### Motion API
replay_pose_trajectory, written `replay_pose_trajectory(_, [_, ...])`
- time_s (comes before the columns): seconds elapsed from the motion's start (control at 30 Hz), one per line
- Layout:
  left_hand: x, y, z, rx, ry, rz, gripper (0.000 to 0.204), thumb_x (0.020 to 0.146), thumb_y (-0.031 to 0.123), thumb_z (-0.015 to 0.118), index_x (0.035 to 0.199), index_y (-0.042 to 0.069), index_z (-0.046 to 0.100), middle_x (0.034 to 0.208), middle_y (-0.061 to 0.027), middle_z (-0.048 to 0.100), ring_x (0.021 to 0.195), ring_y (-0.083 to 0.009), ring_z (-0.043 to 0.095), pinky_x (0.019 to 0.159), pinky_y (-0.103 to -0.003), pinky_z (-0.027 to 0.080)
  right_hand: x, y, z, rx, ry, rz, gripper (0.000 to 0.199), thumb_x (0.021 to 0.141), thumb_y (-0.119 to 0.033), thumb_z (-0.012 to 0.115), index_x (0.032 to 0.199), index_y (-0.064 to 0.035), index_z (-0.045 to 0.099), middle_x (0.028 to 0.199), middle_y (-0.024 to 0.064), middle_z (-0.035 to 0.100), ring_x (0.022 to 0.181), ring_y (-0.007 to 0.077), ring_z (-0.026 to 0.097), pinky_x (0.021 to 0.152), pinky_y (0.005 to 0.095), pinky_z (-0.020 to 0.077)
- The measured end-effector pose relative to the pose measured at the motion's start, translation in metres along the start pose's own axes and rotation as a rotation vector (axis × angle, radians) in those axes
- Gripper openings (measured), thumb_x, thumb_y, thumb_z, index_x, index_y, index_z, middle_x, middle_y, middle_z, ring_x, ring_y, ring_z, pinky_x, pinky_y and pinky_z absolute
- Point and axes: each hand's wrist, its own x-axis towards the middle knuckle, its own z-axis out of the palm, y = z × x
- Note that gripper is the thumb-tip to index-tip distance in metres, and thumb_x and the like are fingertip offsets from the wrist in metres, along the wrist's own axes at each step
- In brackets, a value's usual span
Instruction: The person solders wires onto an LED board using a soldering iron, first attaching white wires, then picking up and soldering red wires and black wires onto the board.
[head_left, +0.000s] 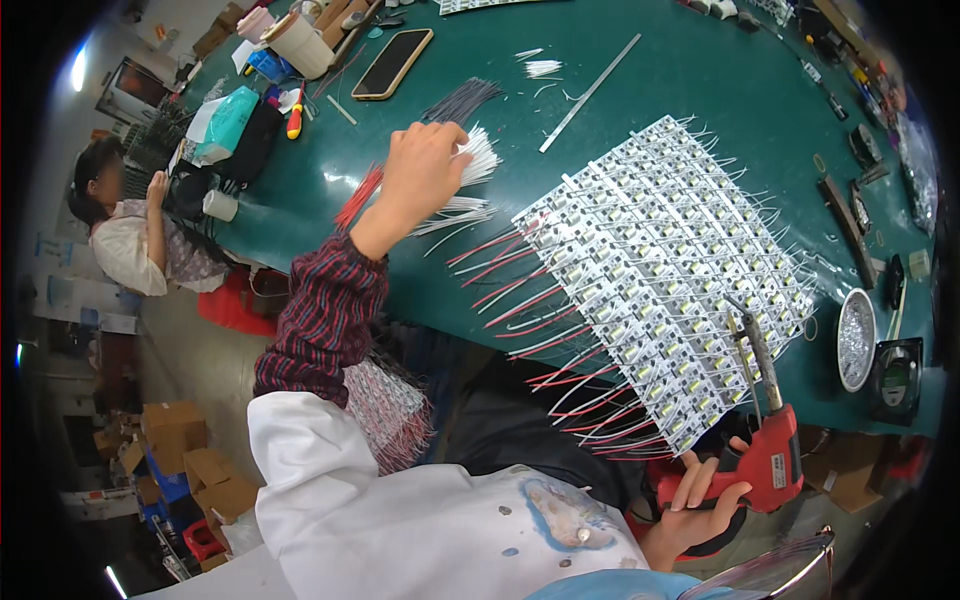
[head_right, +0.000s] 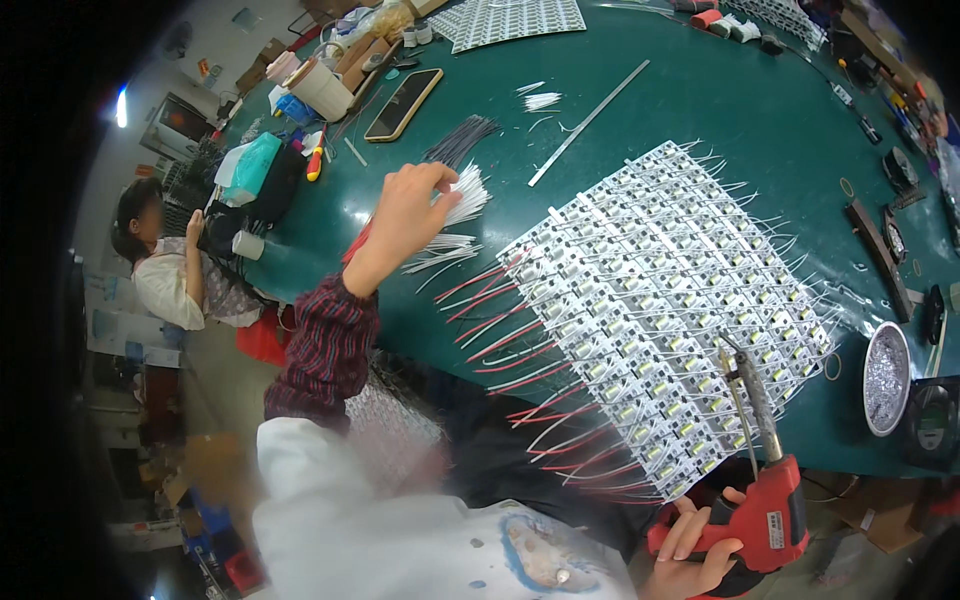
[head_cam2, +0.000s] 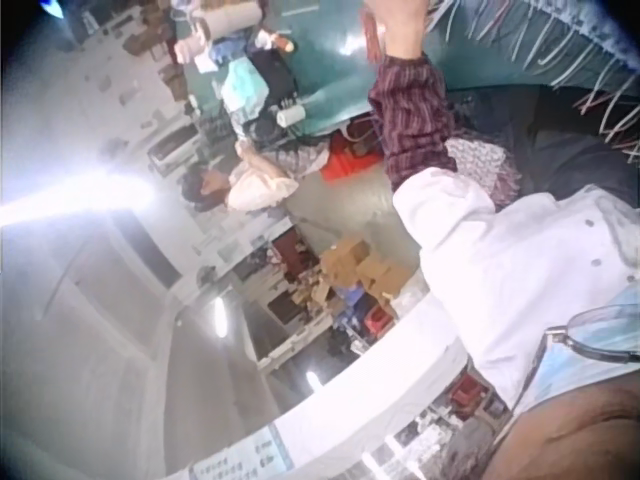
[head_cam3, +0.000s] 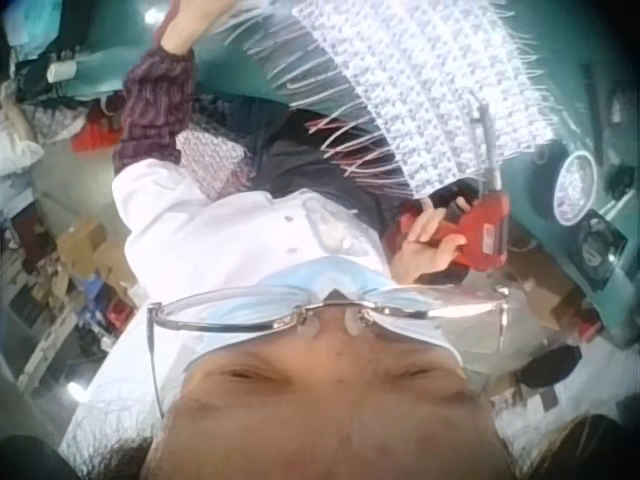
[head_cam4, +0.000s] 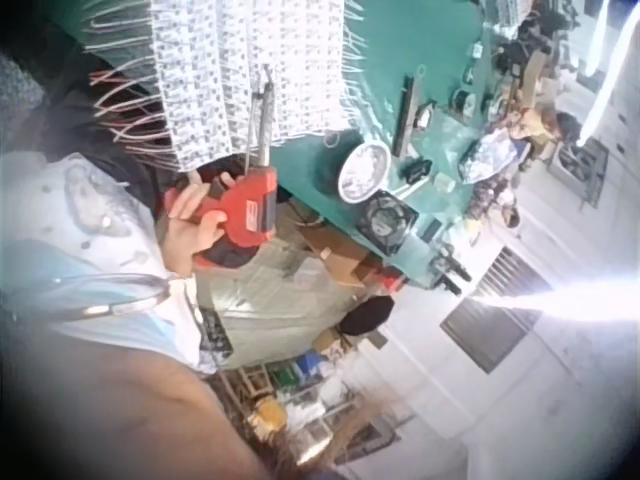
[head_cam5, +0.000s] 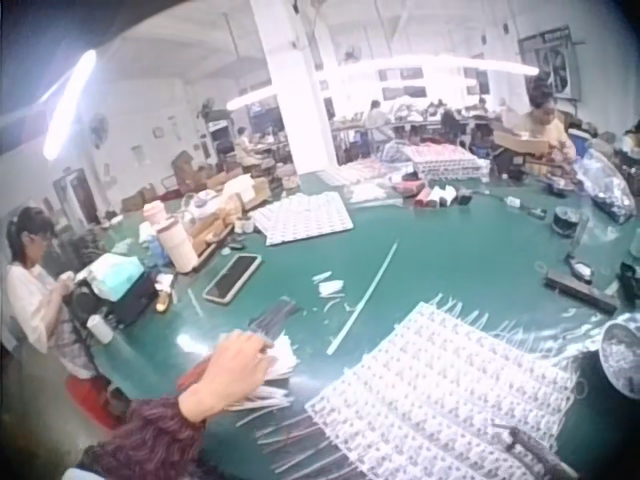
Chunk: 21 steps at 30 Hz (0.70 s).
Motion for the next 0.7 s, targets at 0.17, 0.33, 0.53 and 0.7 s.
replay_pose_trajectory(0.17, [0.005, -0.009, 0.011, -0.047, -0.107, -0.068, 0.014, 0.078, 0.011, 0.065, 0.089, 0.003, 0.063, 0.084, -0.0104, 0.064, 0.085, -0.0297, 0.058, 0.075, -0.041, 0.042, 0.001, -0.001, -0.01, -0.103, 0.257, -0.136, 0.046, 0.1, -0.039, 0.035, 0.13, -0.0048, 0.036, 0.05, -0.0026, 0.026, 0.037, 0.0073, 0.023, 0.079, 0.0356, 0.0412])
replay_pose_trajectory(0.33, [0.009, -0.012, 0.009, -0.037, -0.105, -0.062, 0.009, 0.077, 0.008, 0.064, 0.083, 0.001, 0.062, 0.084, -0.0152, 0.064, 0.085, -0.033, 0.058, 0.075, -0.042, 0.044, 0.002, -0.002, -0.026, -0.139, 0.262, -0.199, 0.043, 0.1, -0.033, 0.039, 0.132, -0.0042, 0.034, 0.051, -0.0032, 0.027, 0.038, 0.0068, 0.024, 0.075, 0.0313, 0.0397])
replay_pose_trajectory(0.53, [0.015, -0.01, -0.005, -0.037, -0.054, -0.102, 0.011, 0.08, 0.009, 0.063, 0.078, 0.0, 0.059, 0.075, -0.0149, 0.064, 0.071, -0.0316, 0.061, 0.064, -0.039, 0.045, -0.001, 0.003, -0.039, -0.27, 0.256, -0.267, 0.049, 0.099, -0.032, 0.043, 0.133, 0.0011, 0.031, 0.051, -0.001, 0.033, 0.039, 0.0088, 0.03, 0.076, 0.0333, 0.0415])
replay_pose_trajectory(0.7, [-0.007, 0.03, -0.028, -0.256, -0.011, -0.165, 0.014, 0.083, 0.011, 0.064, 0.078, -0.001, 0.059, 0.065, -0.0102, 0.061, 0.051, -0.019, 0.056, 0.053, -0.029, 0.043, 0.009, 0.004, -0.03, -0.503, 0.11, -0.259, 0.064, 0.093, -0.043, 0.051, 0.132, 0.0053, 0.032, 0.05, 0.0005, 0.04, 0.039, 0.0097, 0.037, 0.064, 0.0312, 0.0453])
